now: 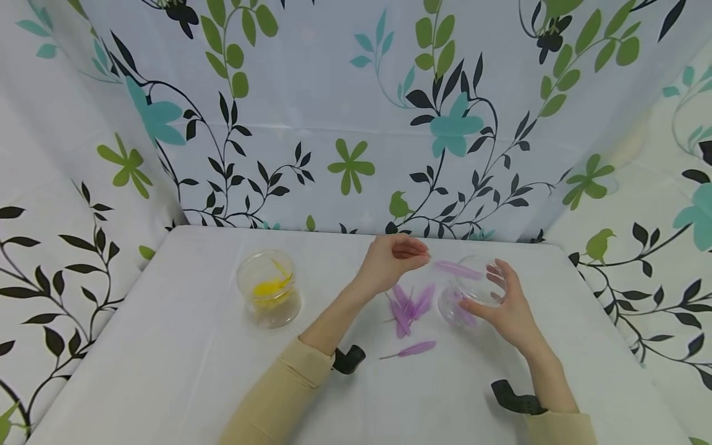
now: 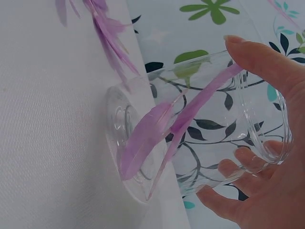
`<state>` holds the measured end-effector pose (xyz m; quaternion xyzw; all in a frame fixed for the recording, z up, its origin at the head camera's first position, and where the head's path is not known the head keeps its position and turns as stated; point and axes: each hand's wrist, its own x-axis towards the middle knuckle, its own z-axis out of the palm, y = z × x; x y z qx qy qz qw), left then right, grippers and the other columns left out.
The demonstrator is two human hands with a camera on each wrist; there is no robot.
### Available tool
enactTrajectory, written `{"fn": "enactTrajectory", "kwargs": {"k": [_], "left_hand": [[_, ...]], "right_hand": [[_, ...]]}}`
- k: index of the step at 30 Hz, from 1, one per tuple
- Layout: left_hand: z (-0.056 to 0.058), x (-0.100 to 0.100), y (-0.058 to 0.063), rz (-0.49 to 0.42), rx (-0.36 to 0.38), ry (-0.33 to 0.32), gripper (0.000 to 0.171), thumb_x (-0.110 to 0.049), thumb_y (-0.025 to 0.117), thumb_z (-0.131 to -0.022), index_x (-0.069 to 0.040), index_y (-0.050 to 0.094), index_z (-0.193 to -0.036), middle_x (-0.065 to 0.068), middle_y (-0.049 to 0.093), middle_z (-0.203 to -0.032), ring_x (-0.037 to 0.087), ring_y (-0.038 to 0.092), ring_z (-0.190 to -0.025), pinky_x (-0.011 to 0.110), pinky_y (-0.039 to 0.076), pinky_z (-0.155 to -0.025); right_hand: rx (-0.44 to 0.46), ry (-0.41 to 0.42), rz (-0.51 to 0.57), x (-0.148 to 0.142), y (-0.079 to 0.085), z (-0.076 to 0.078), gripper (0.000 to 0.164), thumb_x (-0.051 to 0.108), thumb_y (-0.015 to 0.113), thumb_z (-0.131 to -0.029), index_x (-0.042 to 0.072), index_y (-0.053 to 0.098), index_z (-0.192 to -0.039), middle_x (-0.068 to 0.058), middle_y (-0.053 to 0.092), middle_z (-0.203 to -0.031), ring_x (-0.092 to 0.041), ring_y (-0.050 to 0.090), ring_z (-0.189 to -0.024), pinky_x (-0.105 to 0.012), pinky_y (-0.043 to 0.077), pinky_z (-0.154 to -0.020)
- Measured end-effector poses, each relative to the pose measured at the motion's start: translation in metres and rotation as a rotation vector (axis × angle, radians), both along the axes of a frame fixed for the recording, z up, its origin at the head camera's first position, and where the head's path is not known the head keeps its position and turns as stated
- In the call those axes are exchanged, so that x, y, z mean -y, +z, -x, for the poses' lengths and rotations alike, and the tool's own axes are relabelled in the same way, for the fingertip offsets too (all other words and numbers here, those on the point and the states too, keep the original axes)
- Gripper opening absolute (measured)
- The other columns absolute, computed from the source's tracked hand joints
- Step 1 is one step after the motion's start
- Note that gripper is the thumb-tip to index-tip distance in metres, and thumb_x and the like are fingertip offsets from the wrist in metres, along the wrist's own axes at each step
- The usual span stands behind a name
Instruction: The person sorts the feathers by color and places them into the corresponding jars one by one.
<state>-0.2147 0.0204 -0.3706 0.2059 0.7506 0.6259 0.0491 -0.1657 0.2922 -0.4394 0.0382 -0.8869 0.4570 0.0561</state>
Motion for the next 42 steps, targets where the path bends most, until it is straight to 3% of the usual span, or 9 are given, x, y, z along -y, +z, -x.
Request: {"fn": "enactTrajectory", "kwargs": {"k": [12,18,27,33,42], "left_hand": [[0.006,-0.057,-0.017,0.069,-0.031,0.037,0.012,-0.008,0.076,-0.088,-0.005,0.073,-0.099,0.004,0.076,-0.093,0.007,0.071,-0.08,0.017,0.056,-0.074],[0.003,-0.069,-0.024,0.057,-0.004,0.052,0.01,-0.009,0.076,-0.088,-0.006,0.074,-0.098,0.004,0.076,-0.092,0.007,0.07,-0.08,0.017,0.056,-0.073],[0.001,-0.077,-0.027,0.042,-0.005,0.046,0.013,-0.006,0.078,-0.086,-0.006,0.073,-0.098,0.003,0.077,-0.091,0.006,0.07,-0.079,0.015,0.055,-0.073],[0.004,-0.067,-0.036,-0.031,0.044,0.036,0.019,-0.013,0.08,-0.085,-0.011,0.074,-0.103,-0.001,0.076,-0.099,0.004,0.069,-0.084,0.018,0.056,-0.078],[0.001,-0.017,-0.046,0.044,0.128,0.065,0.031,-0.022,0.078,-0.087,-0.009,0.071,-0.115,0.004,0.072,-0.114,0.014,0.067,-0.099,0.026,0.057,-0.085]], "right_hand": [[0.017,-0.019,-0.008,0.0,0.003,-0.002,0.113,0.033,0.084,-0.081,0.016,0.005,-0.16,-0.019,0.028,-0.16,-0.042,0.029,-0.145,-0.07,0.031,-0.109],[0.03,-0.034,-0.031,0.001,0.004,-0.002,0.113,0.037,0.083,-0.081,0.017,0.005,-0.16,-0.017,0.027,-0.161,-0.041,0.028,-0.146,-0.073,0.029,-0.107],[-0.023,-0.018,-0.016,0.002,0.0,0.0,0.11,0.032,0.084,-0.081,0.013,0.008,-0.159,-0.021,0.029,-0.158,-0.044,0.03,-0.144,-0.071,0.03,-0.108],[-0.029,-0.008,-0.005,0.002,0.0,0.0,0.109,0.03,0.084,-0.082,0.013,0.009,-0.159,-0.022,0.03,-0.158,-0.044,0.03,-0.144,-0.069,0.032,-0.109],[-0.043,0.004,0.003,0.001,-0.001,0.002,0.108,0.027,0.085,-0.08,0.009,0.011,-0.158,-0.023,0.031,-0.156,-0.045,0.031,-0.143,-0.068,0.033,-0.108]]}}
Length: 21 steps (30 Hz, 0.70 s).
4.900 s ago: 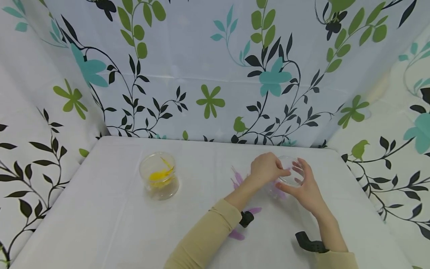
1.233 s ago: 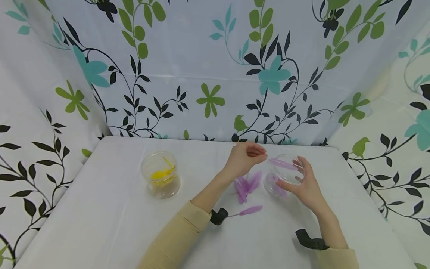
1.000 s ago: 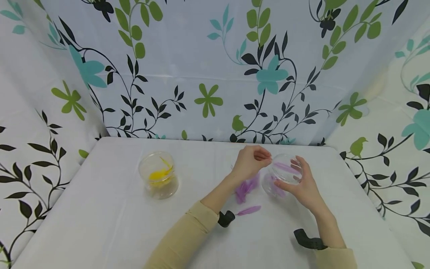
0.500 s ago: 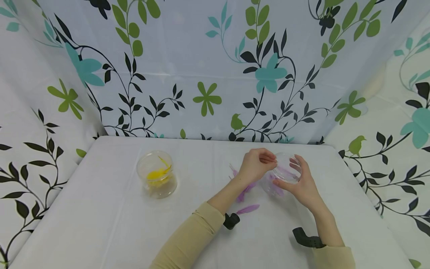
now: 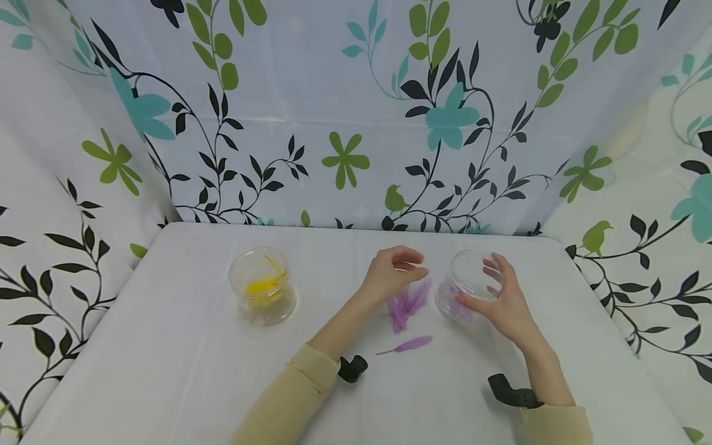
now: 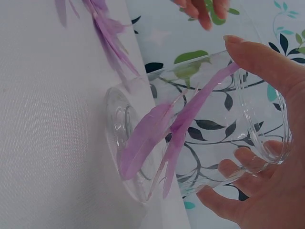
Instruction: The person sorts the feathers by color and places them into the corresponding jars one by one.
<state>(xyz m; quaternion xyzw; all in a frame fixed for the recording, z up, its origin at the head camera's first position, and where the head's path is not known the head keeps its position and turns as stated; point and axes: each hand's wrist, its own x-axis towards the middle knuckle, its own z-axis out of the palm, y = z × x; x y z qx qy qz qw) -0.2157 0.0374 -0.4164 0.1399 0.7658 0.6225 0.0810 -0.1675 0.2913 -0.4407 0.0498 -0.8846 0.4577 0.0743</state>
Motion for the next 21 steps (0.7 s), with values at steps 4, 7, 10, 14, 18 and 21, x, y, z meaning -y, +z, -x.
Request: {"fn": "enactTrajectory", "kwargs": {"k": [4,7,10,14,18,21], "left_hand": [[-0.001,0.021,-0.011,0.065,0.009,0.001,0.03,-0.02,0.076,-0.088,-0.008,0.071,-0.114,0.01,0.071,-0.117,0.018,0.066,-0.103,0.029,0.056,-0.088],[0.001,0.033,-0.021,0.11,-0.002,0.003,0.028,-0.018,0.076,-0.088,-0.007,0.071,-0.113,0.011,0.071,-0.116,0.02,0.066,-0.103,0.031,0.055,-0.088],[0.004,0.04,-0.029,0.17,-0.016,0.009,0.025,-0.016,0.075,-0.088,-0.006,0.071,-0.111,0.01,0.072,-0.113,0.022,0.066,-0.103,0.033,0.055,-0.09],[0.006,0.045,-0.036,0.262,-0.014,-0.012,0.023,-0.014,0.072,-0.09,-0.006,0.071,-0.112,0.007,0.072,-0.11,0.024,0.064,-0.105,0.037,0.054,-0.092],[0.006,0.045,-0.041,0.307,-0.022,-0.056,0.022,-0.007,0.07,-0.09,-0.004,0.071,-0.112,0.008,0.071,-0.11,0.025,0.064,-0.107,0.038,0.053,-0.096],[0.005,0.045,-0.042,0.341,-0.042,-0.077,0.023,-0.001,0.07,-0.088,-0.003,0.071,-0.111,0.009,0.071,-0.11,0.026,0.063,-0.108,0.04,0.051,-0.098]], "right_hand": [[-0.009,0.01,0.008,0.0,0.001,0.0,0.108,0.025,0.085,-0.08,0.01,0.011,-0.158,-0.023,0.031,-0.156,-0.045,0.032,-0.142,-0.068,0.033,-0.108],[-0.009,0.011,0.009,0.0,0.001,-0.001,0.109,0.025,0.085,-0.08,0.01,0.011,-0.158,-0.023,0.031,-0.156,-0.044,0.031,-0.142,-0.068,0.033,-0.108],[-0.003,0.006,-0.001,0.0,0.002,-0.002,0.109,0.026,0.085,-0.08,0.011,0.01,-0.158,-0.023,0.031,-0.156,-0.044,0.031,-0.143,-0.068,0.033,-0.108],[0.001,0.004,-0.007,0.0,0.002,-0.002,0.109,0.026,0.085,-0.08,0.014,0.01,-0.158,-0.022,0.03,-0.157,-0.044,0.031,-0.143,-0.068,0.033,-0.108],[0.0,0.003,-0.004,0.0,0.001,-0.002,0.109,0.025,0.085,-0.08,0.015,0.01,-0.159,-0.021,0.03,-0.157,-0.044,0.031,-0.143,-0.068,0.033,-0.108],[-0.001,0.004,-0.003,0.0,0.001,-0.001,0.109,0.025,0.085,-0.08,0.014,0.01,-0.158,-0.022,0.031,-0.157,-0.044,0.031,-0.143,-0.068,0.033,-0.108]]}}
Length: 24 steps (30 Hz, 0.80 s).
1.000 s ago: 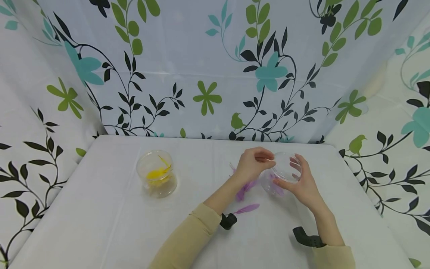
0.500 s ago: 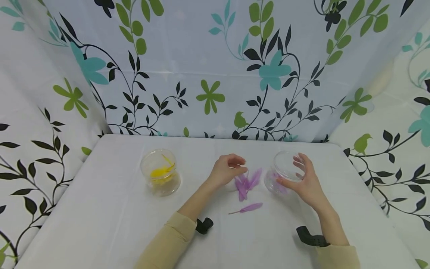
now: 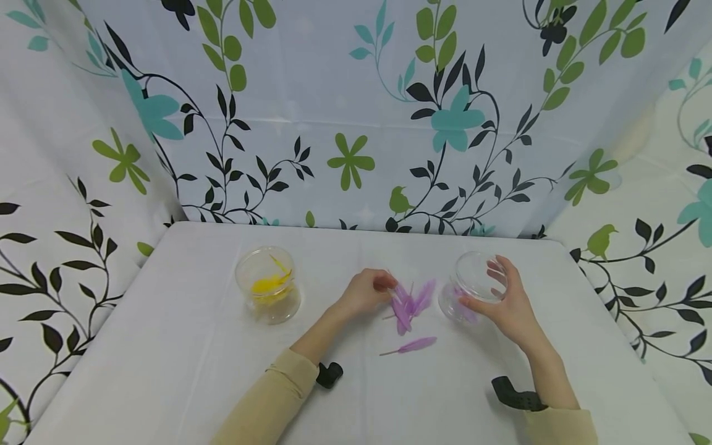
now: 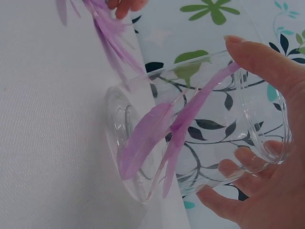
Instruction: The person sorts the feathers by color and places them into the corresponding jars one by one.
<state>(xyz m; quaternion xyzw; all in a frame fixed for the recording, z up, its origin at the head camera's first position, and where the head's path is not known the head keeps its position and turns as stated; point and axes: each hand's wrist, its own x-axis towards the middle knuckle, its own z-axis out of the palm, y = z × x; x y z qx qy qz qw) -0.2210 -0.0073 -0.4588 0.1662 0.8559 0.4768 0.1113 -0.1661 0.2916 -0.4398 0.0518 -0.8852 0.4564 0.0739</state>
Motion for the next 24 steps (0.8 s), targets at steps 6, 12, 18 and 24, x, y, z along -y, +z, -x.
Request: {"fn": "enactTrajectory", "kwargs": {"k": [6,12,18,24], "left_hand": [[-0.0001,-0.0004,-0.0036,0.093,-0.042,-0.033,0.023,-0.002,0.074,-0.085,-0.006,0.072,-0.107,0.007,0.07,-0.104,0.022,0.061,-0.096,0.035,0.051,-0.089],[0.0012,0.0004,-0.0079,0.146,-0.094,-0.055,0.01,-0.003,0.076,-0.085,-0.007,0.07,-0.092,0.003,0.069,-0.085,0.013,0.058,-0.078,0.026,0.049,-0.074],[-0.0023,-0.0002,-0.0056,0.165,-0.075,-0.061,0.01,-0.004,0.076,-0.085,-0.008,0.069,-0.09,0.003,0.069,-0.084,0.012,0.058,-0.076,0.026,0.047,-0.072],[-0.0046,-0.0009,-0.0004,0.16,-0.055,-0.051,0.008,-0.008,0.073,-0.089,-0.01,0.069,-0.096,0.004,0.07,-0.091,0.015,0.062,-0.083,0.029,0.051,-0.077]], "right_hand": [[0.002,0.002,-0.001,0.0001,-0.0006,0.0,0.109,0.025,0.085,-0.08,0.013,0.01,-0.158,-0.022,0.03,-0.157,-0.044,0.031,-0.143,-0.069,0.033,-0.108],[0.012,0.0,-0.001,0.0002,0.0006,0.0,0.11,0.026,0.085,-0.08,0.015,0.009,-0.159,-0.021,0.029,-0.157,-0.044,0.03,-0.144,-0.069,0.032,-0.108],[0.023,0.0,0.001,-0.0003,0.0004,-0.0002,0.111,0.026,0.085,-0.08,0.016,0.008,-0.159,-0.021,0.029,-0.158,-0.044,0.03,-0.144,-0.069,0.032,-0.108],[0.02,0.003,0.01,-0.0003,-0.0001,0.0,0.111,0.024,0.085,-0.08,0.017,0.008,-0.159,-0.021,0.028,-0.158,-0.044,0.029,-0.144,-0.069,0.032,-0.108]]}}
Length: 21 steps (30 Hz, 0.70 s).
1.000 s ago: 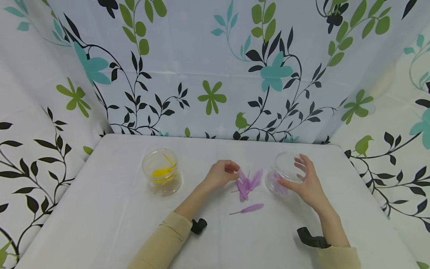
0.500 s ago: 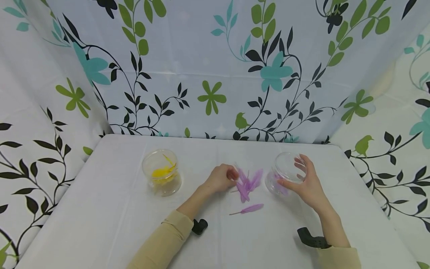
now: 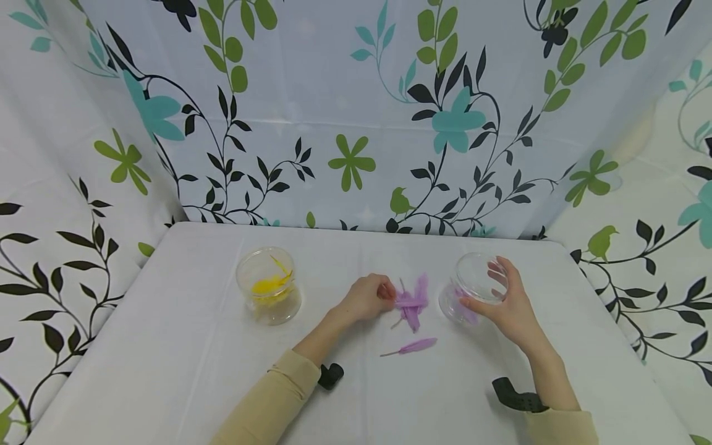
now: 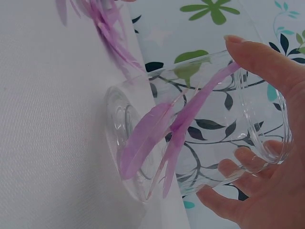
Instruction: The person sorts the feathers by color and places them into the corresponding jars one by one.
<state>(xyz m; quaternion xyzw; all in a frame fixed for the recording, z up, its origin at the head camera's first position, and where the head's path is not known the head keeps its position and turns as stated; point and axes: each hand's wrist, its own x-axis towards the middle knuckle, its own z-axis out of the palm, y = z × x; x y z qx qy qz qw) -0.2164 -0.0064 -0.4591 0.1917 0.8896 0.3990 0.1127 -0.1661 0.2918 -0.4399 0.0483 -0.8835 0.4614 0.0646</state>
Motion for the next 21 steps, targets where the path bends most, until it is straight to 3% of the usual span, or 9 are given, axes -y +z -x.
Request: {"fn": "enactTrajectory", "kwargs": {"k": [4,9,21], "left_hand": [[0.0,0.0,0.006,-0.035,0.005,0.007,0.008,-0.009,0.071,-0.091,-0.011,0.07,-0.099,0.004,0.071,-0.097,0.018,0.065,-0.091,0.033,0.053,-0.084],[0.003,0.0,0.017,-0.133,0.011,0.005,0.01,-0.006,0.07,-0.092,-0.008,0.07,-0.101,0.004,0.07,-0.097,0.016,0.065,-0.09,0.029,0.054,-0.082],[0.005,-0.005,0.049,-0.283,-0.066,0.057,0.014,-0.013,0.071,-0.093,-0.008,0.069,-0.105,0.004,0.073,-0.1,0.015,0.069,-0.088,0.026,0.056,-0.081]], "right_hand": [[-0.001,-0.002,-0.001,0.0,0.0,0.0,0.11,0.025,0.085,-0.08,0.017,0.008,-0.159,-0.021,0.029,-0.157,-0.044,0.029,-0.144,-0.069,0.032,-0.108],[-0.004,-0.005,-0.011,0.001,0.001,0.001,0.11,0.026,0.085,-0.08,0.016,0.008,-0.159,-0.021,0.029,-0.157,-0.044,0.03,-0.144,-0.069,0.032,-0.108],[-0.009,-0.005,-0.009,0.0,0.0,0.001,0.111,0.027,0.085,-0.08,0.016,0.008,-0.159,-0.021,0.029,-0.157,-0.044,0.03,-0.143,-0.069,0.033,-0.108]]}}
